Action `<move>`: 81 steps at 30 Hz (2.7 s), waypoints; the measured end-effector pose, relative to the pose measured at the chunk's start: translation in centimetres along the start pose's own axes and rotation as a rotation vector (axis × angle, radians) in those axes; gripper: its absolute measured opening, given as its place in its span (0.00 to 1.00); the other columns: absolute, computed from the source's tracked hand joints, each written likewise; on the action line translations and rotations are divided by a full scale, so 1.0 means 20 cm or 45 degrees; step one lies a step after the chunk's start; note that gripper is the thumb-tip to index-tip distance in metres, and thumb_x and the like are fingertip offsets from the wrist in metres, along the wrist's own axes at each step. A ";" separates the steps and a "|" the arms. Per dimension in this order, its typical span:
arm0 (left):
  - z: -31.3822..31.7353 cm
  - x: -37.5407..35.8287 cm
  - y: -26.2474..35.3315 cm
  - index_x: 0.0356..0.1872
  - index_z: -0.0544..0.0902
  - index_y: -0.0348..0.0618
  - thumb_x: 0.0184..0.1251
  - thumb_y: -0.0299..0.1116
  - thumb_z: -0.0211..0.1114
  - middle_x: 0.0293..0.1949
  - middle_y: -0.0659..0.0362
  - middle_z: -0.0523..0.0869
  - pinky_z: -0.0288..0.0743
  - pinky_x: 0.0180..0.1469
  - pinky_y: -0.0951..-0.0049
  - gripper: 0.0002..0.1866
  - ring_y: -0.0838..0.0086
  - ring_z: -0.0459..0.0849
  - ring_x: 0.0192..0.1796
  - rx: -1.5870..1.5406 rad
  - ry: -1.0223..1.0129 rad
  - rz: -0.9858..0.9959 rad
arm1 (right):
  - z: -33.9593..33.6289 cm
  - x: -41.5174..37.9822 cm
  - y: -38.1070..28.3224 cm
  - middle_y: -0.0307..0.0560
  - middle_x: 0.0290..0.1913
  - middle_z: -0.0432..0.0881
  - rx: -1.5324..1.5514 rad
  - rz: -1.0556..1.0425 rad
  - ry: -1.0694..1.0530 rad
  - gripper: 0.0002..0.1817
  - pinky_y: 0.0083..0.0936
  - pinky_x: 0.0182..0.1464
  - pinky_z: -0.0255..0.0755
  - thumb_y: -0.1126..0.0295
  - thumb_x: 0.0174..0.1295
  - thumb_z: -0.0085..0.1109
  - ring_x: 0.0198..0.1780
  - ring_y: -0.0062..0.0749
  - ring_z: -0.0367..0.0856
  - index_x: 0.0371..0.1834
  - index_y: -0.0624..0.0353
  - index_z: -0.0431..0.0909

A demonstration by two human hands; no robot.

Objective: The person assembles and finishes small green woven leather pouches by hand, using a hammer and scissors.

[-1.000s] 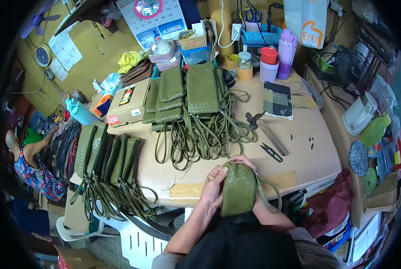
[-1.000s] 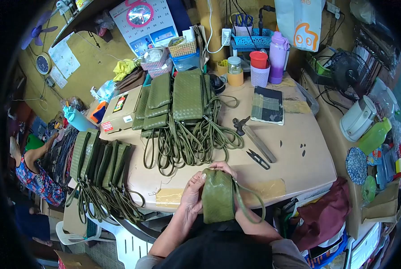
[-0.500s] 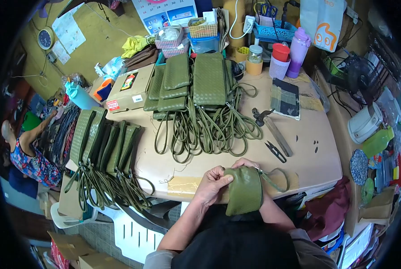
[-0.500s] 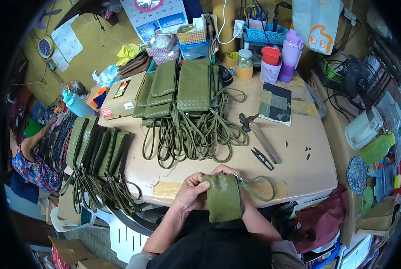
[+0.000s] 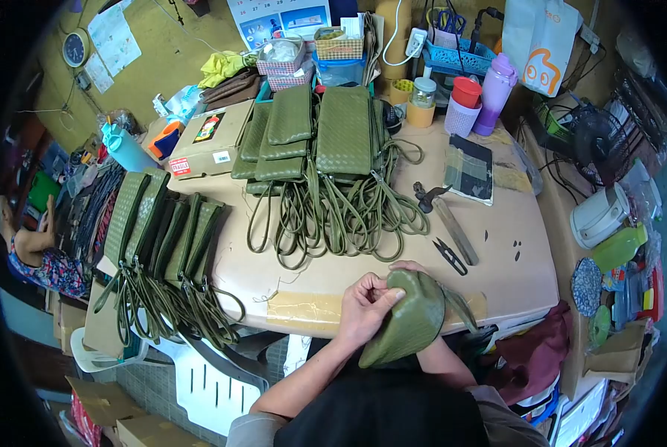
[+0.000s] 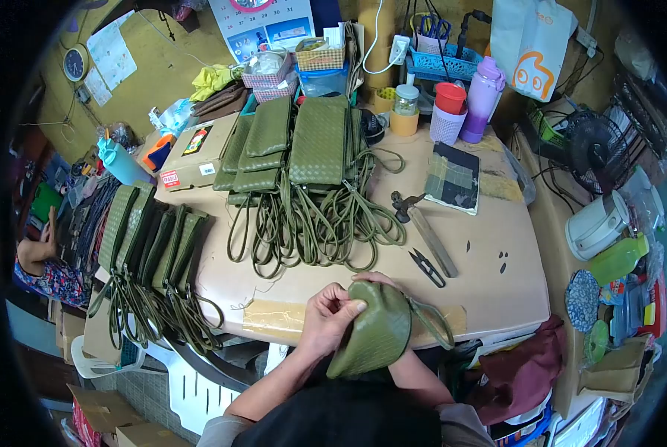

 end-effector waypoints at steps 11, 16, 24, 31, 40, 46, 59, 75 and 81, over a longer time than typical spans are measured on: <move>-0.17 0.01 -0.05 0.25 0.77 0.43 0.64 0.31 0.66 0.24 0.67 0.78 0.68 0.32 0.84 0.10 0.86 0.72 0.27 -0.279 -0.277 -0.346 | 0.02 0.02 -0.12 0.39 0.34 0.83 -0.460 0.325 -0.310 0.11 0.20 0.41 0.74 0.73 0.57 0.56 0.35 0.19 0.78 0.42 0.64 0.81; -0.14 0.06 -0.10 0.26 0.76 0.43 0.65 0.31 0.66 0.25 0.66 0.79 0.71 0.33 0.83 0.10 0.84 0.74 0.27 -0.466 -0.144 -0.416 | 0.01 0.04 -0.02 0.39 0.34 0.83 -0.787 -0.069 0.023 0.12 0.20 0.41 0.74 0.72 0.57 0.55 0.36 0.18 0.78 0.42 0.64 0.80; -0.20 0.13 -0.15 0.47 0.79 0.38 0.62 0.43 0.67 0.44 0.55 0.84 0.80 0.47 0.70 0.20 0.70 0.82 0.47 -0.708 -0.182 -0.538 | 0.03 0.05 -0.04 0.39 0.34 0.83 -0.968 -0.096 -0.178 0.07 0.20 0.41 0.74 0.74 0.58 0.54 0.36 0.18 0.78 0.38 0.63 0.78; -0.21 0.15 -0.13 0.44 0.81 0.39 0.65 0.38 0.65 0.39 0.59 0.85 0.80 0.46 0.75 0.14 0.76 0.84 0.39 -0.762 -0.184 -0.558 | -0.01 0.09 0.01 0.40 0.35 0.82 -0.698 0.047 -0.068 0.10 0.18 0.41 0.74 0.74 0.58 0.55 0.37 0.18 0.78 0.42 0.63 0.79; -0.18 0.11 -0.11 0.41 0.83 0.33 0.68 0.31 0.62 0.36 0.60 0.85 0.74 0.41 0.81 0.10 0.83 0.79 0.37 0.291 0.269 0.174 | 0.02 0.12 0.06 0.42 0.36 0.82 -0.924 -0.037 0.014 0.10 0.21 0.41 0.73 0.71 0.60 0.57 0.37 0.20 0.78 0.43 0.62 0.77; -0.21 0.14 -0.14 0.29 0.77 0.40 0.66 0.29 0.63 0.34 0.58 0.85 0.78 0.42 0.74 0.06 0.75 0.82 0.36 -0.551 0.155 -0.172 | 0.03 0.12 0.05 0.42 0.35 0.82 -0.808 -0.026 -0.041 0.09 0.21 0.40 0.73 0.72 0.60 0.56 0.36 0.20 0.78 0.42 0.62 0.76; -0.26 0.18 -0.16 0.36 0.79 0.40 0.64 0.28 0.64 0.37 0.57 0.85 0.79 0.43 0.74 0.04 0.75 0.83 0.37 -0.433 0.081 -0.080 | 0.06 0.13 0.01 0.37 0.31 0.78 -0.807 0.051 -0.075 0.08 0.21 0.37 0.69 0.69 0.61 0.58 0.33 0.16 0.72 0.39 0.60 0.76; -0.04 0.09 -0.11 0.29 0.73 0.43 0.62 0.20 0.64 0.31 0.64 0.79 0.74 0.40 0.79 0.08 0.83 0.76 0.33 -0.178 -0.151 -0.099 | -0.06 0.11 0.09 0.40 0.30 0.72 -0.005 -0.061 0.320 0.05 0.19 0.33 0.75 0.69 0.69 0.41 0.30 0.21 0.75 0.43 0.54 0.60; 0.01 0.09 0.00 0.28 0.72 0.44 0.65 0.28 0.64 0.26 0.68 0.75 0.67 0.32 0.83 0.09 0.87 0.70 0.28 -0.127 -0.104 -0.167 | -0.01 0.11 -0.08 0.45 0.33 0.78 0.500 0.436 0.167 0.12 0.20 0.32 0.77 0.68 0.67 0.46 0.28 0.25 0.80 0.50 0.55 0.60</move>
Point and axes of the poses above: each hand's wrist, its own x-axis towards the middle knuckle, its own z-axis out of the palm, y = z × x, the point moved 1 cm from there along x, towards the middle knuckle
